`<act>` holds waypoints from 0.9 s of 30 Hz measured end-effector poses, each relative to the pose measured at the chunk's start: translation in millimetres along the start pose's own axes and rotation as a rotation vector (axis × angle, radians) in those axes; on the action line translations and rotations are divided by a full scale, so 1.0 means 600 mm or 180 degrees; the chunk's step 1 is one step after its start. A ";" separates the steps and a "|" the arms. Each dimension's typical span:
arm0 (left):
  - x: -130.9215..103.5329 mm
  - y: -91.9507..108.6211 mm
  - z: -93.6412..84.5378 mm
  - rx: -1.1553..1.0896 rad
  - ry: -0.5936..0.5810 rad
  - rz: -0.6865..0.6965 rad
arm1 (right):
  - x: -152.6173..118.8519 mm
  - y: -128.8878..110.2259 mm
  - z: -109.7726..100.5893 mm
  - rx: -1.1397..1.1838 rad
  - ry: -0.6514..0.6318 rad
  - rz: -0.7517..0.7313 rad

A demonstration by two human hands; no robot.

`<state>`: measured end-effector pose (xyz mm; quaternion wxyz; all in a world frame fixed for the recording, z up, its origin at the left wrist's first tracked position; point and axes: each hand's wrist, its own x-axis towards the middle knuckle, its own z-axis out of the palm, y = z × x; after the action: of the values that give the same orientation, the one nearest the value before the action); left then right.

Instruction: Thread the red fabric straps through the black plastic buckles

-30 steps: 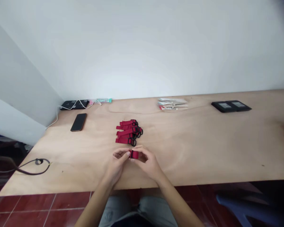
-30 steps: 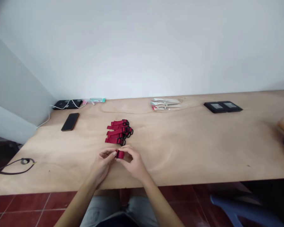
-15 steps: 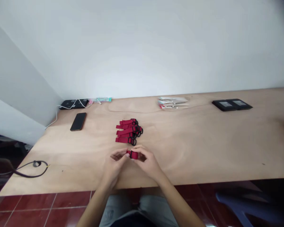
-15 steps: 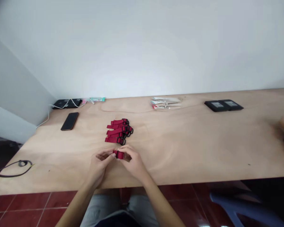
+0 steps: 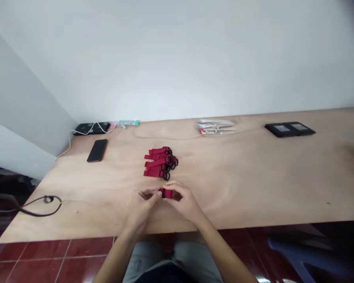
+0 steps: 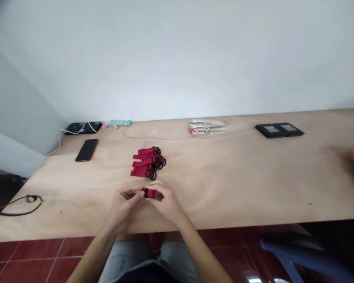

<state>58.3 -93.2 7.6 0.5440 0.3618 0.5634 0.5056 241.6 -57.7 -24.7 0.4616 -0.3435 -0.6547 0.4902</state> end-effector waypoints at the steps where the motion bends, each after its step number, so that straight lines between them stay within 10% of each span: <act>1: 0.000 -0.003 0.001 -0.0082 0.0001 -0.0085 | 0.000 0.000 0.000 0.0015 -0.0002 0.0011; 27: 0.007 0.010 -0.024 0.0384 -0.0400 -0.0025 | -0.003 -0.013 0.006 -0.0323 -0.0256 -0.0285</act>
<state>42.5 -90.2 10.9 0.5575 0.4227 0.5591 0.4449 238.7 -62.6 -18.0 0.4383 -0.3169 -0.7114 0.4488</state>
